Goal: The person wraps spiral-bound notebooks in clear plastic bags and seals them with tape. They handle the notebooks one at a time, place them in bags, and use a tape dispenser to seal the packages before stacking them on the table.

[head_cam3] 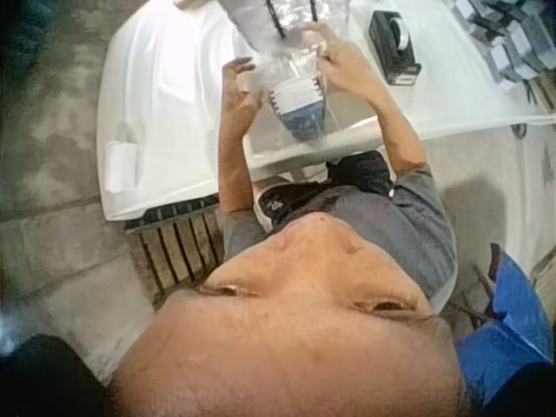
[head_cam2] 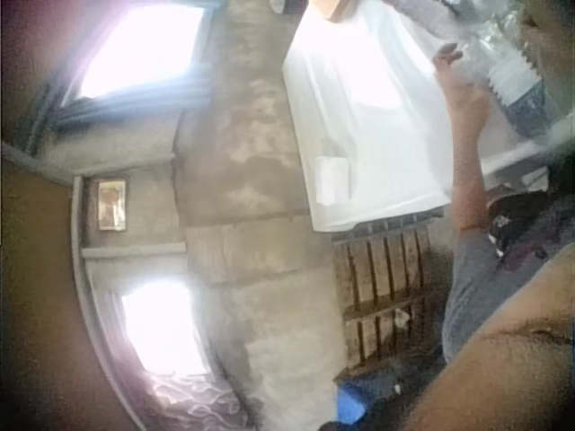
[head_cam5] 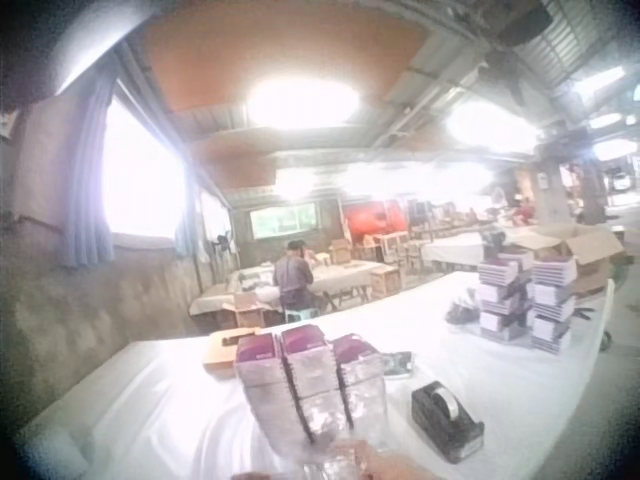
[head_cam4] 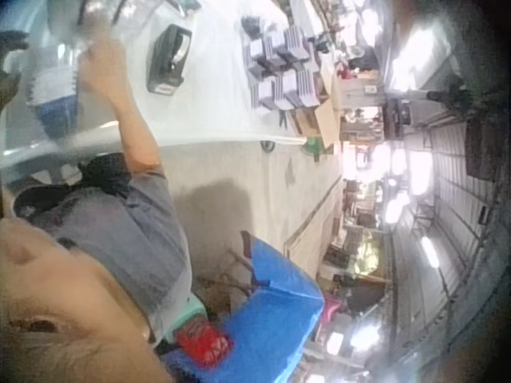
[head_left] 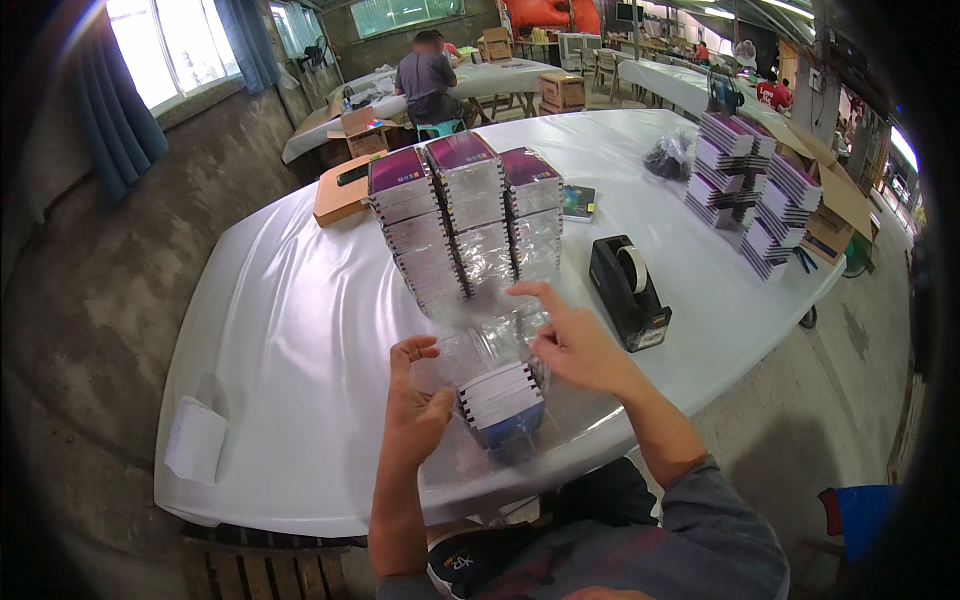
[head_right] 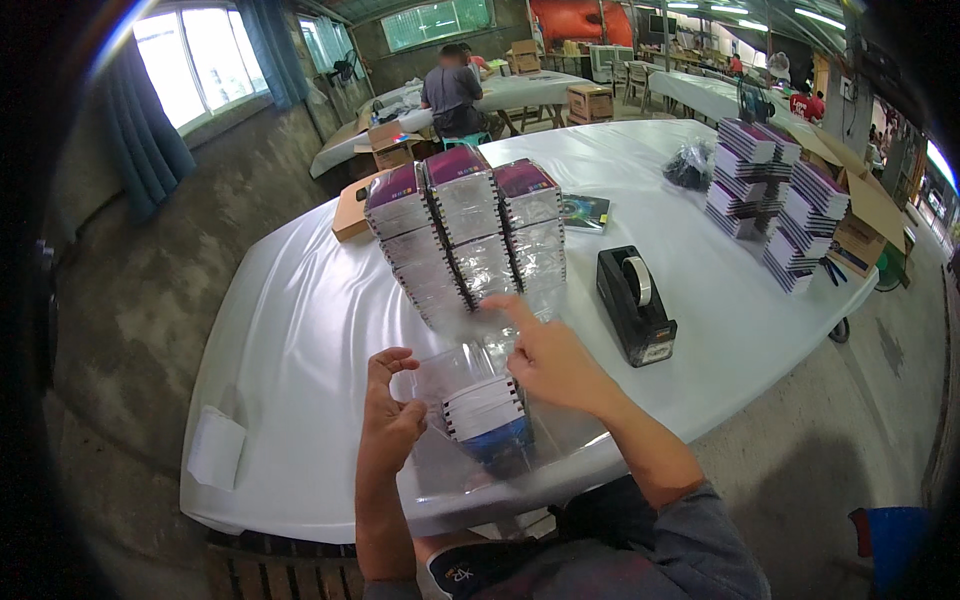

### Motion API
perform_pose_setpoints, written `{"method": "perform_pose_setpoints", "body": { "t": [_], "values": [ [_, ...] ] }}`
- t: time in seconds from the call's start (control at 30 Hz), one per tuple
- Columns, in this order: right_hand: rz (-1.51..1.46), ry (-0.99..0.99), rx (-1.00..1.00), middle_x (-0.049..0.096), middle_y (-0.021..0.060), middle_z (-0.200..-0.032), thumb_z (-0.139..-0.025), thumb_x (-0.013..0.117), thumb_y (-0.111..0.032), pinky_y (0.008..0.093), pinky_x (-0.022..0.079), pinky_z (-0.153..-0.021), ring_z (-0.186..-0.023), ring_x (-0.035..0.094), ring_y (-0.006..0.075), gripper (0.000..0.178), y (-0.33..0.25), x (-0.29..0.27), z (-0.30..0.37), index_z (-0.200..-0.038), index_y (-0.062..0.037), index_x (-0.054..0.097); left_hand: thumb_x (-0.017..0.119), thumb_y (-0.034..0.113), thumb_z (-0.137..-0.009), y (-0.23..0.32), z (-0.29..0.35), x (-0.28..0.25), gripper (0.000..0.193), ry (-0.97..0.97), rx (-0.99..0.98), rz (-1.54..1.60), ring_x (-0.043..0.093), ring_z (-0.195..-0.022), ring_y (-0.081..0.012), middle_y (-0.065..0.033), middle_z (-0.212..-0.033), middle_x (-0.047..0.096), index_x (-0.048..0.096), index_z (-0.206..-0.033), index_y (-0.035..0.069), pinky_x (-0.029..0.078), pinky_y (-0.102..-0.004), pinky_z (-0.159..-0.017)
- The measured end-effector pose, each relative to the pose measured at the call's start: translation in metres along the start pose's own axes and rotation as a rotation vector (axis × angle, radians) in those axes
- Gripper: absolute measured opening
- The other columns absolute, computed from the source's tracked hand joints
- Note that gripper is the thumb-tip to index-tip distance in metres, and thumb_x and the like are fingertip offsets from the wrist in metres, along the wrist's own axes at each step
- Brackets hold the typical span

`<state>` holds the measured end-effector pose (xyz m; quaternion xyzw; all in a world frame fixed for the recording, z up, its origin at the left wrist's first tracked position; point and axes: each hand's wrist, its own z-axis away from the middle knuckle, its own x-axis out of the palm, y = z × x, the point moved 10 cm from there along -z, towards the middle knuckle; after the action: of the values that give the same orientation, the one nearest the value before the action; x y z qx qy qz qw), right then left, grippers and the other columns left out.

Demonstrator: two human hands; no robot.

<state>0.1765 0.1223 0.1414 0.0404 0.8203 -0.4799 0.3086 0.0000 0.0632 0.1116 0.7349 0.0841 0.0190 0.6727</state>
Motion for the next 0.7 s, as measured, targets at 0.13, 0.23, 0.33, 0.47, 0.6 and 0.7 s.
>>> {"method": "perform_pose_setpoints", "body": {
  "t": [0.13, 0.23, 0.33, 0.47, 0.6, 0.7],
  "values": [
    [0.054, 0.010, 0.020, 0.045, 0.0023, -0.050, -0.075, 0.053, -0.001, 0.0282, 0.033, -0.047, -0.044, 0.041, 0.0105, 0.057, 0.006, -0.002, -0.005, -0.130, -0.0126, 0.041, 0.050, -0.013, -0.069, -0.004, -0.003, 0.002, 0.054, -0.023, 0.040, -0.033, 0.052, -0.067, -0.0067, -0.0112, -0.116, 0.043, 0.039, -0.120, 0.004, 0.044, -0.0200, -0.056],
    [-0.107, 0.014, 0.098, 0.049, 0.0068, -0.049, -0.071, 0.051, -0.001, 0.0334, 0.039, -0.047, -0.044, 0.051, 0.0206, 0.060, 0.010, -0.010, -0.002, -0.128, -0.0144, 0.040, 0.051, -0.012, -0.069, 0.002, -0.008, 0.003, 0.053, -0.015, 0.091, -0.079, 0.052, -0.068, -0.0060, -0.0109, -0.116, 0.044, 0.040, -0.119, 0.002, 0.045, -0.0198, -0.057],
    [-0.150, 0.005, 0.104, 0.046, -0.0011, -0.053, -0.073, 0.054, 0.000, 0.0248, 0.033, -0.047, -0.047, 0.042, 0.0078, 0.061, 0.026, -0.003, -0.007, -0.130, -0.0133, 0.040, 0.050, -0.012, -0.068, 0.007, -0.011, 0.002, 0.051, 0.004, 0.151, -0.101, 0.049, -0.061, -0.0051, -0.0099, -0.114, 0.045, 0.041, -0.117, 0.002, 0.041, -0.0195, -0.052],
    [-0.206, -0.005, 0.148, 0.046, -0.0044, -0.058, -0.077, 0.056, -0.002, 0.0201, 0.032, -0.048, -0.050, 0.042, 0.0039, 0.059, 0.026, 0.001, -0.007, -0.132, -0.0135, 0.039, 0.046, -0.011, -0.068, 0.011, -0.009, -0.006, 0.049, 0.050, 0.154, -0.022, 0.042, -0.048, -0.0022, -0.0079, -0.112, 0.046, 0.042, -0.115, 0.003, 0.031, -0.0185, -0.041],
    [-0.713, 0.036, 0.227, 0.056, 0.0001, -0.070, -0.078, 0.060, -0.011, 0.0231, 0.040, -0.056, -0.062, 0.053, 0.0087, 0.056, 0.053, -0.005, 0.001, -0.131, -0.0091, 0.041, 0.050, -0.008, -0.072, 0.026, 0.006, -0.033, 0.045, 0.206, 0.258, 0.117, 0.041, -0.052, -0.0017, -0.0058, -0.109, 0.048, 0.043, -0.115, 0.004, 0.030, -0.0174, -0.043],
    [-0.861, 0.038, 0.104, 0.061, 0.0077, -0.098, -0.078, 0.063, -0.014, 0.0264, 0.044, -0.076, -0.092, 0.058, 0.0138, 0.055, 0.085, -0.017, 0.022, -0.130, -0.0110, 0.046, 0.059, -0.005, -0.075, -0.009, 0.030, -0.043, 0.039, 0.135, 0.372, -0.065, 0.053, -0.071, -0.0070, -0.0060, -0.108, 0.051, 0.048, -0.111, 0.005, 0.040, -0.0197, -0.054]
  ]
}}
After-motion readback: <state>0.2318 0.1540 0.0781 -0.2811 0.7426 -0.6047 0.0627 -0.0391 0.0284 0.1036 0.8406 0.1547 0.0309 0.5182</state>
